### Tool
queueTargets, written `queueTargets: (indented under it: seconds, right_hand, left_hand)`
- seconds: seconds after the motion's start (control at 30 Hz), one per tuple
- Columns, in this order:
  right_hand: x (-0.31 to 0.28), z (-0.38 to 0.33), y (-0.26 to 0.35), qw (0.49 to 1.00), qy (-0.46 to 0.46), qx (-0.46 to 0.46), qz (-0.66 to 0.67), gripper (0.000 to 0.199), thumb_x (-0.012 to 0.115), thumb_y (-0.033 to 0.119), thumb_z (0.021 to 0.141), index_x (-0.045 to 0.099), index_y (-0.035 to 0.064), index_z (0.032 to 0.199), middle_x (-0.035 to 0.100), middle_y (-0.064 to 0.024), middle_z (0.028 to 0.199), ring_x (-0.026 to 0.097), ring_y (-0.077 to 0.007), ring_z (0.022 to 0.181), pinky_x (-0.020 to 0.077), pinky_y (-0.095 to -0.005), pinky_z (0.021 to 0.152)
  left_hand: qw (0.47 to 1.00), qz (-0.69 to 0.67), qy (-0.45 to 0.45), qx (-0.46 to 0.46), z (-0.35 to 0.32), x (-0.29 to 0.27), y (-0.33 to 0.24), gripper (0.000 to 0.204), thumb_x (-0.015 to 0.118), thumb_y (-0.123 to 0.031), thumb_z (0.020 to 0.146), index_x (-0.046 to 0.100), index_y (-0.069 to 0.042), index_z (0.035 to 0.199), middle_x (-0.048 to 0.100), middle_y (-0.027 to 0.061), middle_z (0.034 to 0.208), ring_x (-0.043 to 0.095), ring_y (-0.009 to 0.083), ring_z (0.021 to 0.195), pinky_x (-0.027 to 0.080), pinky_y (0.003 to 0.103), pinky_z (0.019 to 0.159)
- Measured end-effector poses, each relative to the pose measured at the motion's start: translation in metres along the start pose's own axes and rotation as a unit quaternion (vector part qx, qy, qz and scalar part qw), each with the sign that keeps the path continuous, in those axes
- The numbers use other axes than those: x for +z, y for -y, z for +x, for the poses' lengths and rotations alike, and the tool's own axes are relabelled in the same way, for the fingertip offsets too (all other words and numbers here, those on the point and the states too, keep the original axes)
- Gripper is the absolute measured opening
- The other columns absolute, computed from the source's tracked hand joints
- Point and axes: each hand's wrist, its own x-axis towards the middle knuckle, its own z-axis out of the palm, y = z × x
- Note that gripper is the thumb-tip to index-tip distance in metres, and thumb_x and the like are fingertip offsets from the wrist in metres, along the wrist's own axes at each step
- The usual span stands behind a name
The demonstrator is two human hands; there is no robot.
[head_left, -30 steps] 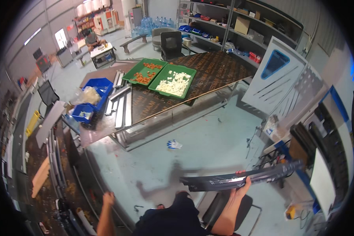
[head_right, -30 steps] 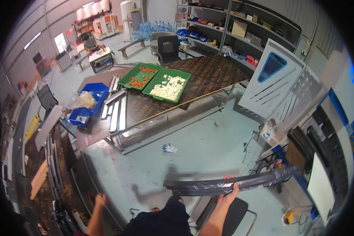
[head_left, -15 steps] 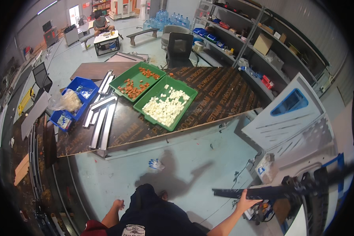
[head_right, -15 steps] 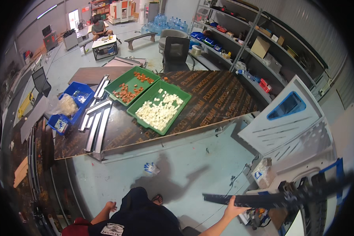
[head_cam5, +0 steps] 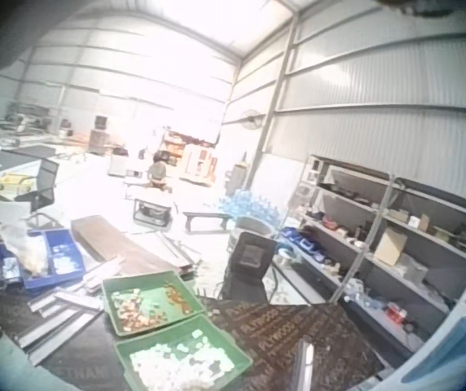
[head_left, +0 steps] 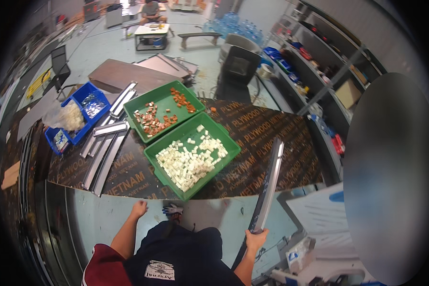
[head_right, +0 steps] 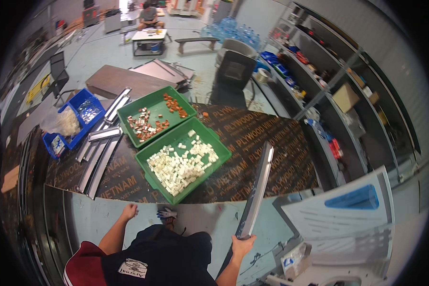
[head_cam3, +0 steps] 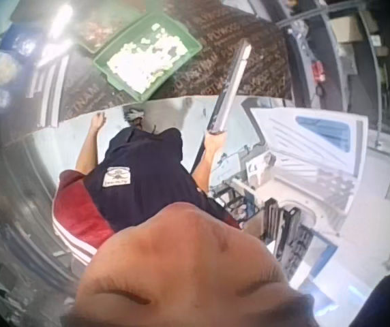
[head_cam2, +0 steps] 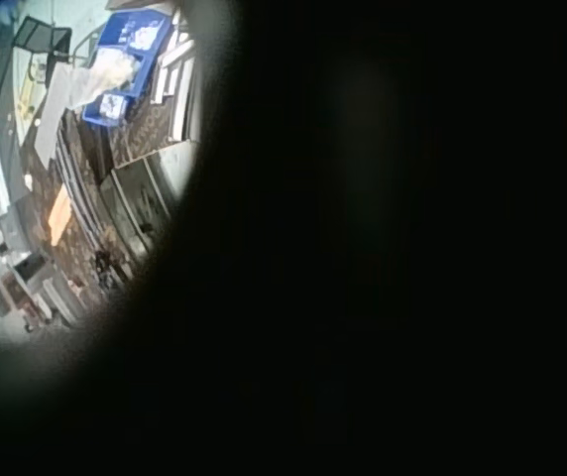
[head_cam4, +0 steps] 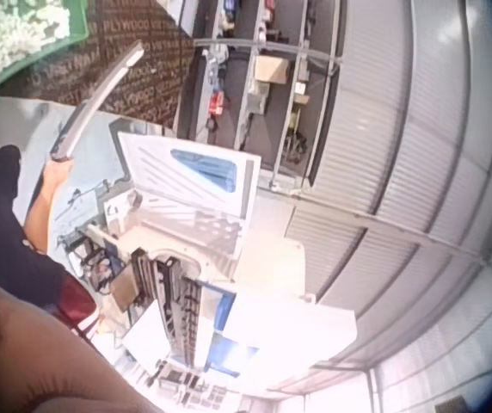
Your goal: The person places metal sheets into a press brake machine, adjusts the clamps, and bends the sheets. They repeat this process for multiple sheets, occasionally interacting with the machine's control screen.
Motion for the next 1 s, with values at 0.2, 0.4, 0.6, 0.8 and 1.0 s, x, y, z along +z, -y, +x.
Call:
queueTargets:
  seconds: [0.2, 0.4, 0.6, 0.8, 1.0]
  right_hand:
    - [0.096, 0.189, -0.030, 0.994, 0.064, -0.079, -0.045, 0.091, 0.095, 0.023, 0.051, 0.049, -0.0019, 0.125, 0.068, -0.0274, 0.110, 0.067, -0.0478, 0.103, 0.0535, -0.0508, 0.093]
    - [0.180, 0.333, 0.024, 0.953, 0.073, -0.238, -0.174, 0.069, 0.091, 0.040, 0.073, 0.059, -0.0049, 0.115, 0.070, -0.0255, 0.105, 0.068, -0.0408, 0.092, 0.0537, -0.0585, 0.088]
    - [0.233, 0.323, 0.118, 0.940, 0.168, -0.261, -0.139, 0.057, 0.082, 0.038, 0.084, 0.063, -0.0059, 0.116, 0.070, -0.0271, 0.105, 0.068, -0.0430, 0.095, 0.0533, -0.0569, 0.091]
    - [0.274, 0.224, 0.176, 0.873, 0.220, -0.423, -0.099, 0.055, 0.080, 0.036, 0.086, 0.063, -0.0064, 0.116, 0.070, -0.0276, 0.106, 0.068, -0.0433, 0.095, 0.0532, -0.0567, 0.091]
    - [0.293, 0.074, 0.202, 0.743, 0.259, -0.618, -0.003, 0.052, 0.077, 0.035, 0.088, 0.064, -0.0070, 0.117, 0.070, -0.0280, 0.107, 0.068, -0.0437, 0.096, 0.0530, -0.0565, 0.092]
  left_hand:
    - [0.973, -0.164, -0.116, 0.115, -0.058, 0.046, -0.143, 0.037, 0.057, -0.033, 0.105, 0.066, 0.002, 0.113, 0.076, 0.0125, 0.094, 0.073, 0.0186, 0.083, 0.057, 0.035, 0.078]
    - [0.917, 0.053, -0.316, -0.236, -0.232, 0.174, 0.030, 0.054, 0.051, -0.047, 0.099, 0.071, 0.003, 0.101, 0.074, 0.0253, 0.096, 0.072, 0.0414, 0.091, 0.056, 0.049, 0.086]
    - [0.798, -0.049, -0.181, -0.573, -0.490, 0.422, 0.140, 0.037, 0.055, -0.029, 0.094, 0.077, 0.000, 0.096, 0.076, 0.0197, 0.100, 0.074, 0.0341, 0.094, 0.057, 0.049, 0.083]
    - [0.711, -0.359, -0.202, -0.570, -0.497, 0.570, 0.116, 0.036, 0.056, -0.030, 0.095, 0.078, -0.002, 0.097, 0.078, 0.0132, 0.090, 0.076, 0.0275, 0.085, 0.060, 0.049, 0.072]
    - [0.670, -0.520, -0.206, -0.489, -0.458, 0.548, 0.161, 0.045, 0.054, -0.041, 0.095, 0.078, -0.003, 0.096, 0.077, 0.0151, 0.093, 0.076, 0.0325, 0.087, 0.060, 0.051, 0.076]
